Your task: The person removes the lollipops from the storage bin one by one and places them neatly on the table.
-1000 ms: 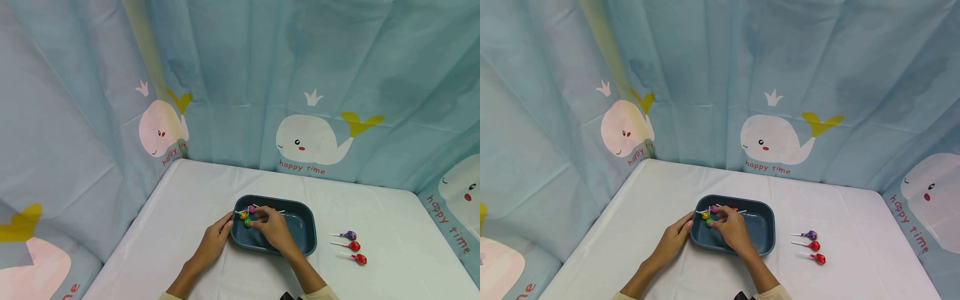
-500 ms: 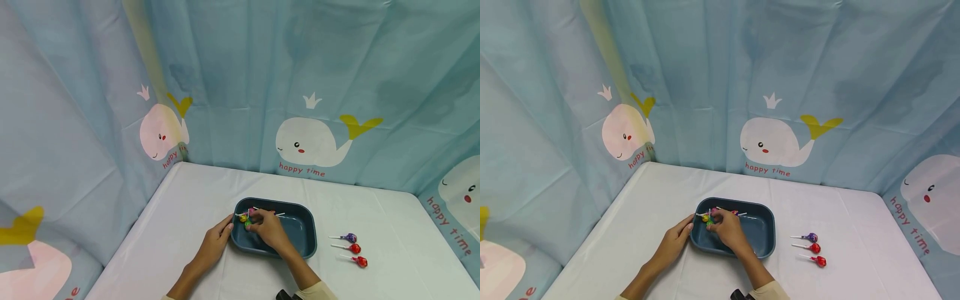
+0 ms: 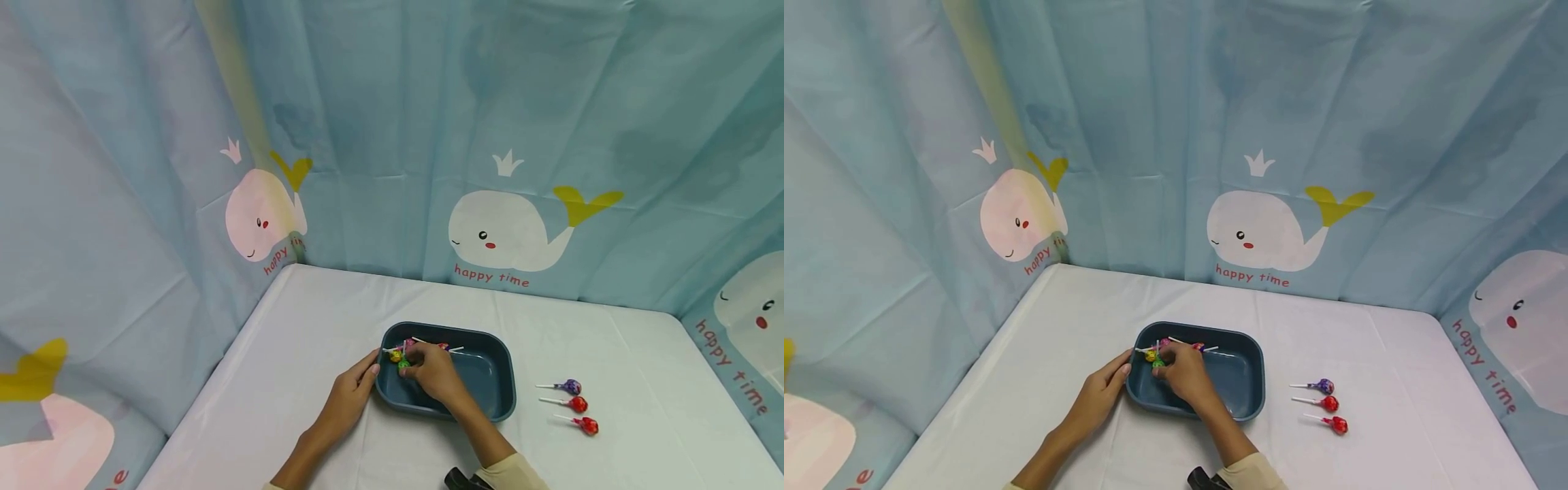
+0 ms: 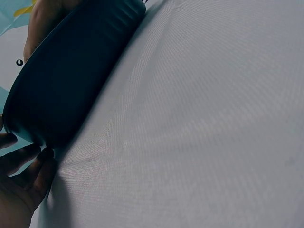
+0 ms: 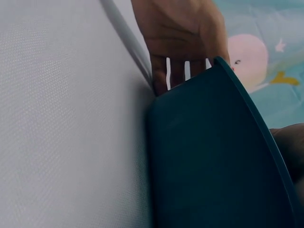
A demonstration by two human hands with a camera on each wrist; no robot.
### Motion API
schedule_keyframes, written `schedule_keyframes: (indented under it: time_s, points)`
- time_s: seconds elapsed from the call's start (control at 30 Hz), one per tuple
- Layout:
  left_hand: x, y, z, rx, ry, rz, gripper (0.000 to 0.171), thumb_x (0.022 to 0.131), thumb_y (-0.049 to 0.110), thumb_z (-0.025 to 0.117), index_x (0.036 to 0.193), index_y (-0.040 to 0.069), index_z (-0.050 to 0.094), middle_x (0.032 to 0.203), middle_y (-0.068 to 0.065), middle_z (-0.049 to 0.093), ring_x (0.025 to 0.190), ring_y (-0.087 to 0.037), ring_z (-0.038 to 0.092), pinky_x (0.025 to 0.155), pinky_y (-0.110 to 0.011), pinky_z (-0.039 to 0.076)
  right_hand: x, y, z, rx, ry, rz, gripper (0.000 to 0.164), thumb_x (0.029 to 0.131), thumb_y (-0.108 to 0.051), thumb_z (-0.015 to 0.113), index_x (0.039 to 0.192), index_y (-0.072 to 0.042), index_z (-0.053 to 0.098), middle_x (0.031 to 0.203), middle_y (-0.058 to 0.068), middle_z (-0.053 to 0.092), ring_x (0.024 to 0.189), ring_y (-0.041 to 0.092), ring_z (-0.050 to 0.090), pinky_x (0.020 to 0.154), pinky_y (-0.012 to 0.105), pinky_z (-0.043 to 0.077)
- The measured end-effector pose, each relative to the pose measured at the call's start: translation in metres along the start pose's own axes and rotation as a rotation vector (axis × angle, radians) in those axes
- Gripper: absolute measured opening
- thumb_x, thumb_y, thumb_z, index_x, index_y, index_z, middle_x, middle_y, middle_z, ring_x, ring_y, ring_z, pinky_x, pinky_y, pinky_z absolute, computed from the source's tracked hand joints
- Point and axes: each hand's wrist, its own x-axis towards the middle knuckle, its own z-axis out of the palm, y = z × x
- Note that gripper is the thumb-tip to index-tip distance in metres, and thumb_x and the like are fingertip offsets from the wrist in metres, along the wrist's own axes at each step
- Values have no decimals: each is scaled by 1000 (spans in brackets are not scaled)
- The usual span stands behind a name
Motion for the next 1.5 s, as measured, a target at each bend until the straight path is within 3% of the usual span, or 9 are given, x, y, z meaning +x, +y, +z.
schedule_keyframes:
  time_s: [0.2, 0.33, 0.5, 0.67, 0.83, 1.17, 1.5]
  points:
    - [-1, 0, 1, 21, 14, 28, 47, 113, 34, 53, 154, 12, 57, 154, -6, 59, 145, -27, 53, 119, -53, 43, 1, 2, 2, -14, -11, -31, 19, 83, -2, 89, 96, -3, 76, 93, 6, 75, 79, 12, 68, 74, 35, 60]
    - [-1, 0, 0, 21, 8, 29, 47, 114, 34, 52, 155, 12, 57, 154, -5, 59, 145, -25, 53, 120, -51, 43, 1, 3, 3, -26, -13, -52, 20, 80, -1, 91, 92, -6, 76, 90, 4, 74, 79, 12, 67, 72, 31, 57]
    - [-1, 0, 1, 20, 9, 27, 47, 113, 34, 53, 155, 13, 57, 154, -3, 59, 145, -22, 52, 120, -48, 43, 1, 3, 3, -46, -16, -71, 21, 80, -3, 92, 93, -7, 76, 90, 3, 74, 83, 15, 67, 75, 34, 57]
    - [-1, 0, 2, 38, 20, 62, 45, 113, 29, 53, 154, 9, 57, 153, -7, 60, 144, -28, 54, 118, -50, 45, -2, 2, 2, -59, 12, -57, 21, 80, -3, 91, 95, -8, 78, 91, 2, 75, 86, 17, 66, 77, 37, 55]
    - [0, 1, 1, 13, 5, 12, 47, 113, 33, 53, 155, 12, 57, 155, -3, 58, 146, -22, 52, 121, -49, 42, -4, 1, -1, -53, 60, -26, 20, 80, -8, 92, 95, -10, 80, 90, 1, 76, 85, 16, 65, 78, 37, 55]
    - [-1, 0, 0, -10, 1, -3, 47, 113, 34, 54, 155, 13, 57, 155, 0, 58, 146, -16, 51, 122, -48, 41, -10, -3, -7, -17, 124, -28, 15, 82, -14, 89, 97, -14, 84, 97, -2, 79, 97, 17, 70, 86, 43, 58]
    - [-1, 1, -1, 2, 1, 12, 46, 113, 32, 54, 155, 12, 57, 155, -2, 58, 146, -19, 51, 120, -49, 43, -21, 1, -18, 33, 154, -11, 24, 86, -12, 88, 109, -10, 82, 95, -1, 67, 83, 12, 63, 73, 25, 55]
